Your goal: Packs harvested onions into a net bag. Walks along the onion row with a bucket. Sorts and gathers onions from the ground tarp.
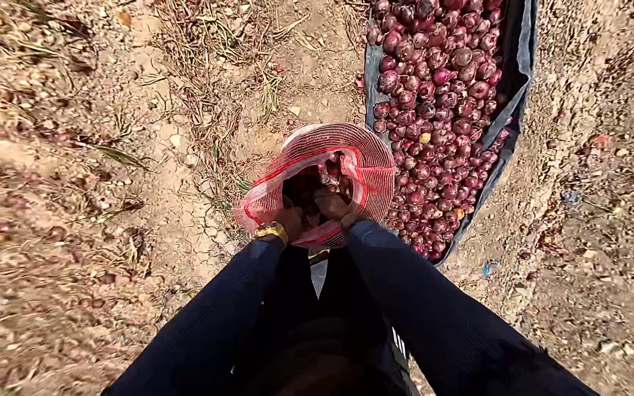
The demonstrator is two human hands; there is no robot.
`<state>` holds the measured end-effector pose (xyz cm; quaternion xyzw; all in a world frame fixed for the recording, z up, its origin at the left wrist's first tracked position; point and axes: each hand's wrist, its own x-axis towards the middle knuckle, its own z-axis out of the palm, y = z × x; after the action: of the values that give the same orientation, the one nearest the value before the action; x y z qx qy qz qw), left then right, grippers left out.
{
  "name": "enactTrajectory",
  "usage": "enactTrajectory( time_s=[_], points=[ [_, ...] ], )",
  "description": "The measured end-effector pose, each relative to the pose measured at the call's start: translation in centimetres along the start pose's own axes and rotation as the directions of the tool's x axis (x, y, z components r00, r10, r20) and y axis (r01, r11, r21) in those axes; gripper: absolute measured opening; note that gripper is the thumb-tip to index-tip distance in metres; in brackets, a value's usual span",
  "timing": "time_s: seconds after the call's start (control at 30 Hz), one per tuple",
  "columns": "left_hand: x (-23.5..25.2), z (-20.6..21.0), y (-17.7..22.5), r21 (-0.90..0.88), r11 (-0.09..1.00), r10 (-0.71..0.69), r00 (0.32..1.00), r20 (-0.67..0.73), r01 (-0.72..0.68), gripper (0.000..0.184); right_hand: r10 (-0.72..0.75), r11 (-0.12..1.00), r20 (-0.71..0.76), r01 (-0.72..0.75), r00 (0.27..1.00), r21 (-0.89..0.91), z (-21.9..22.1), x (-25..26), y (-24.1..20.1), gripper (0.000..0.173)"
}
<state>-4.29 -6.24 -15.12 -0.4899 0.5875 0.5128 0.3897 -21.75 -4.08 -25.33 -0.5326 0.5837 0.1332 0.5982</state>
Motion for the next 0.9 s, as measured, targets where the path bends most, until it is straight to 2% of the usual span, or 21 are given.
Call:
enactTrajectory(
  time_s=[0.07, 0.13, 0.17, 0.2, 0.23, 0.27, 0.3, 0.33, 0.37, 0.43, 0.5, 0.53, 0.57, 0.63, 0.73, 0.77, 0.83, 0.87, 0.9],
  points=[
    [0.5, 2.5, -1.8, -0.036, 0.999, -0.039, 0.999, -0.010, 0.039, 0.037, 0.138, 0.961, 0.004, -0.133, 0.990, -0.240, -1.1, -3.4, 1.9, 0.036],
    [0.6, 3.4, -2.6, -0.152, 0.986, -0.071, 0.996, -0.049, 0.063, 0.043, 0.292, 0.924, -0.043, -0.294, 0.955, -0.245, -3.2, -7.7, 4.4, 0.035],
    [0.5, 3.5, -2.6, -0.285, 0.956, -0.095, 0.992, -0.079, 0.069, 0.046, 0.312, 0.921, -0.034, -0.311, 0.949, -0.233, -3.9, -9.6, 6.1, 0.036],
    [0.6, 3.3, -2.3, -0.502, 0.861, -0.146, 0.984, -0.098, 0.077, 0.049, 0.309, 0.925, -0.022, -0.306, 0.951, -0.225, -4.7, -11.0, 7.4, 0.036],
    [0.8, 3.0, -1.9, -0.746, 0.662, -0.201, 0.976, -0.088, 0.069, 0.051, 0.303, 0.927, -0.010, -0.297, 0.953, -0.230, -5.4, -11.8, 8.2, 0.034],
    [0.9, 2.9, -1.6, -0.905, 0.423, -0.250, 0.966, -0.069, 0.045, 0.051, 0.316, 0.920, 0.009, -0.304, 0.949, -0.249, -5.8, -12.4, 8.4, 0.034],
    [1.0, 2.9, -1.4, -0.968, 0.251, -0.306, 0.949, -0.069, 0.011, 0.049, 0.329, 0.909, 0.024, -0.310, 0.944, -0.279, -5.8, -12.7, 8.6, 0.032],
    [1.1, 2.9, -1.2, -0.979, 0.203, -0.382, 0.920, -0.087, -0.008, 0.045, 0.336, 0.898, 0.040, -0.307, 0.941, -0.316, -5.8, -12.8, 8.7, 0.030],
    [1.3, 2.9, -1.0, -0.967, 0.255, -0.446, 0.887, -0.121, -0.003, 0.042, 0.331, 0.894, 0.041, -0.300, 0.943, -0.333, -5.7, -12.8, 8.9, 0.028],
    [1.1, 3.0, -0.7, -0.851, 0.518, -0.486, 0.850, -0.206, 0.090, 0.038, 0.353, 0.892, 0.010, -0.333, 0.936, -0.307, -5.4, -12.9, 9.4, 0.029],
    [0.3, 2.4, -0.1, -0.526, 0.817, -0.407, 0.883, -0.235, 0.236, 0.037, 0.414, 0.878, -0.013, -0.403, 0.910, -0.258, -5.1, -13.1, 9.6, 0.032],
    [0.1, 2.2, 0.3, -0.312, 0.908, -0.354, 0.910, -0.217, 0.279, 0.033, 0.448, 0.868, -0.011, -0.438, 0.894, -0.235, -5.0, -13.3, 9.6, 0.032],
    [0.1, 2.0, 0.6, -0.164, 0.941, -0.322, 0.931, -0.172, 0.295, 0.030, 0.473, 0.864, -0.008, -0.465, 0.881, -0.192, -4.8, -13.4, 9.7, 0.033],
    [0.6, 2.2, 0.9, 0.020, 0.951, -0.306, 0.950, -0.066, 0.308, 0.031, 0.466, 0.878, -0.018, -0.465, 0.885, -0.118, -3.8, -13.4, 10.7, 0.036],
    [2.3, 2.8, -0.4, 0.138, 0.949, -0.281, 0.959, -0.030, 0.283, 0.034, 0.338, 0.927, 0.030, -0.327, 0.941, -0.184, -2.8, -13.5, 13.2, 0.031],
    [2.5, 2.6, -0.9, 0.123, 0.956, -0.264, 0.964, -0.032, 0.266, 0.034, 0.331, 0.935, 0.058, -0.319, 0.942, -0.154, -3.0, -13.4, 13.6, 0.031],
    [1.8, 1.9, -0.8, -0.067, 0.961, -0.274, 0.958, -0.080, 0.269, 0.032, 0.392, 0.915, 0.054, -0.395, 0.919, 0.086, -2.9, -13.2, 14.1, 0.031],
    [1.7, 1.6, -0.7, -0.121, 0.954, -0.287, 0.952, -0.107, 0.274, 0.031, 0.405, 0.900, 0.063, -0.410, 0.912, 0.145, -3.0, -13.1, 14.1, 0.032],
    [1.7, 1.5, -0.5, -0.133, 0.951, -0.295, 0.949, -0.114, 0.280, 0.030, 0.398, 0.903, 0.092, -0.408, 0.913, 0.133, -3.1, -13.0, 14.0, 0.033]
  ],
)
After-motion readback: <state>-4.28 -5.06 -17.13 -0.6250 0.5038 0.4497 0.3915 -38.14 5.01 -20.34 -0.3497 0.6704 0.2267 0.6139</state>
